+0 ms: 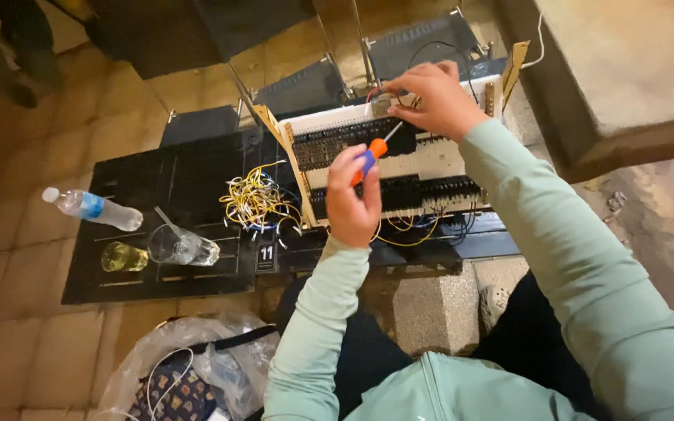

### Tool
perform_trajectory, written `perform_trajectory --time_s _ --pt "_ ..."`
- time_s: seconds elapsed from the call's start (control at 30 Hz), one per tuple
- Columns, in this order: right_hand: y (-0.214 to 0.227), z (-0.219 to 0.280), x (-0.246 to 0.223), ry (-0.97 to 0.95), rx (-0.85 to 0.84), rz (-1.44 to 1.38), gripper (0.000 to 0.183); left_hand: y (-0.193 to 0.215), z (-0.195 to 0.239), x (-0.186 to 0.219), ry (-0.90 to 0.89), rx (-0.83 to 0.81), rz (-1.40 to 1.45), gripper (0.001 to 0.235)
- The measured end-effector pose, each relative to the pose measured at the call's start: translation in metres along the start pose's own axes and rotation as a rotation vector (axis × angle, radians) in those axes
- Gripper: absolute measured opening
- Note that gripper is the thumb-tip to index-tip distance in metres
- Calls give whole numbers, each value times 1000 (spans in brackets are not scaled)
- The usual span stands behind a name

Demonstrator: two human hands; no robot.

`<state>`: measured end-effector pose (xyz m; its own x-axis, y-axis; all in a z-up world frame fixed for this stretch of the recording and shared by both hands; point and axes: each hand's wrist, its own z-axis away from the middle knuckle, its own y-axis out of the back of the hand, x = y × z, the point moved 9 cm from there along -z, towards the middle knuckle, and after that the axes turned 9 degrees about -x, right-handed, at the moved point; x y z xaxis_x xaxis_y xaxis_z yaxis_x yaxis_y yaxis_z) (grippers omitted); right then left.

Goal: The person uses a screwdriver to connect and tighten wires into a breadboard. They repeatedly pick up wires, insert them into the board, and secure them with the screwdriver.

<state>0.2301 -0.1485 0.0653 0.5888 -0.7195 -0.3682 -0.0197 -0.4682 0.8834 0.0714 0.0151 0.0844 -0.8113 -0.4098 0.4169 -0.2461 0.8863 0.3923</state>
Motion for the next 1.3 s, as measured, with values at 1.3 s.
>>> perform_trajectory --time_s 1.3 --pt "-1 1 50 -293 118 -428 30 -63 -61 52 -118 -232 -1118 36"
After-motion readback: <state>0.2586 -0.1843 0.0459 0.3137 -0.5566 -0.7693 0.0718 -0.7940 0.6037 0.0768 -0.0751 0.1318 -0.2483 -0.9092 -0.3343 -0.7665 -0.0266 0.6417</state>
